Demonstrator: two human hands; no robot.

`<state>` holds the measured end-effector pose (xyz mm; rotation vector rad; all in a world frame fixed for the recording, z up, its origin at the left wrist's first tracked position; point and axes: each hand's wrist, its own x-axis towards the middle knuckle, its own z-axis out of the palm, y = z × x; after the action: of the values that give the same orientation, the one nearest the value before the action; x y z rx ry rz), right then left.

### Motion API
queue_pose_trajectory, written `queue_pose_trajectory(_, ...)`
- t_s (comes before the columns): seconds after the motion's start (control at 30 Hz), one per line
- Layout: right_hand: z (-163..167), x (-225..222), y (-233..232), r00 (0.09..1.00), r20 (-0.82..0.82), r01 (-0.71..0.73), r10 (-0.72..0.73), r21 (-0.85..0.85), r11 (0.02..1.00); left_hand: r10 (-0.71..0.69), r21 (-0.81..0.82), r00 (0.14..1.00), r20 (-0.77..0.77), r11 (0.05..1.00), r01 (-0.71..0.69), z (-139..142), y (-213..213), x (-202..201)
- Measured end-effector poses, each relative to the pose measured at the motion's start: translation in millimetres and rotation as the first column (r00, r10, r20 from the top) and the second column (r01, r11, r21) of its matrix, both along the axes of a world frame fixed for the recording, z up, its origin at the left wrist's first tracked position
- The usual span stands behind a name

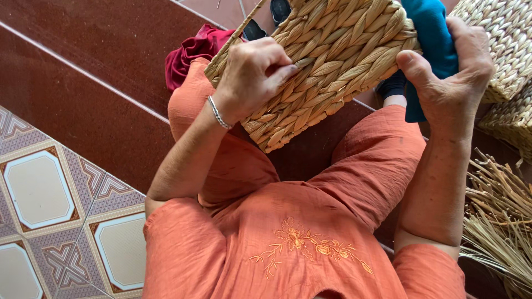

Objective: The person wipes the exterior and interior surfaces of a rectangular woven basket using a blue cloth. They rotate the basket to clean all sides and the inside, then set it aside and repeat the process with a second basket.

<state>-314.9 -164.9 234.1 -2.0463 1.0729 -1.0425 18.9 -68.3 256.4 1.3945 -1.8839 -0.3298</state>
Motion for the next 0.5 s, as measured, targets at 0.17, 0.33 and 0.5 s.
queue_pose_trajectory(0.17, -5, 0, 3, 1.0, -0.024, 0.006, -0.006, -0.031, 1.0, -0.001, 0.164, 0.999, 0.038, 0.986, -0.005, 10, -4, 4)
queue_pose_trajectory(0.33, -9, -1, 4, 0.999, -0.042, -0.008, 0.005, -0.075, 0.997, 0.063, 0.153, 0.986, 0.155, 0.984, -0.087, 1, -6, -6)
queue_pose_trajectory(0.5, -5, 5, 5, 0.993, -0.104, 0.046, -0.056, -0.102, 0.994, 0.088, 0.081, 0.947, 0.31, 0.99, -0.118, -3, -5, -13)
